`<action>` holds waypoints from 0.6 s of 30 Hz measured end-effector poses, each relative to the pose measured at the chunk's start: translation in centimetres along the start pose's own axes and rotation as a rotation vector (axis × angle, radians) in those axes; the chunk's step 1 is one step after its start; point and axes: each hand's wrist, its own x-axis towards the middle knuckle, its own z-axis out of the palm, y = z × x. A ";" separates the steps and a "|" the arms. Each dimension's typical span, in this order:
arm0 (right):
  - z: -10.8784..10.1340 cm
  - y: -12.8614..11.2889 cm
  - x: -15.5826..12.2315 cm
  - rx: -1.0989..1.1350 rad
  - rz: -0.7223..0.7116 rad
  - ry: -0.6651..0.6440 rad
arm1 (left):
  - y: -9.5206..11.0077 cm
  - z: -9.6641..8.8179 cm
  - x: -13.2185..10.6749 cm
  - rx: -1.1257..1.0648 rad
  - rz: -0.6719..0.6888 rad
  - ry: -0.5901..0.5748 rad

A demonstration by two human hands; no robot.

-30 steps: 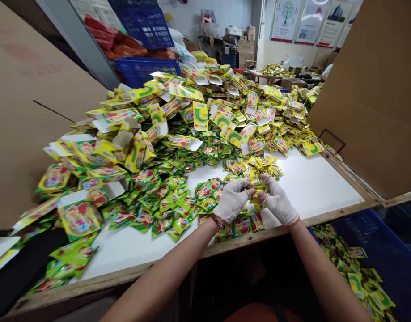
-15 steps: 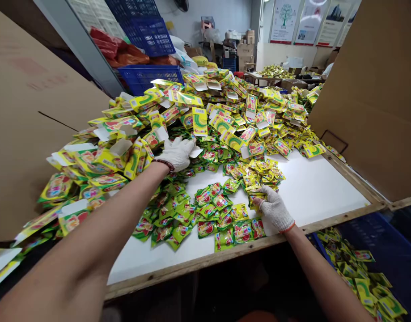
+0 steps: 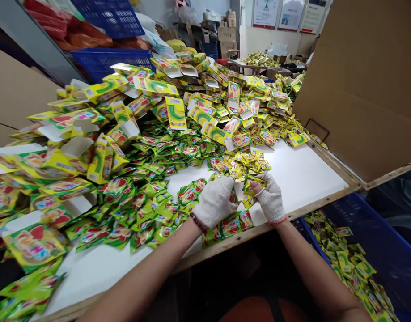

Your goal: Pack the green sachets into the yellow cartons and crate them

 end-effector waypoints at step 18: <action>-0.2 -0.8 -1.0 -0.814 -0.444 -0.266 | 0.7 1.8 -1.1 -0.192 0.168 -0.015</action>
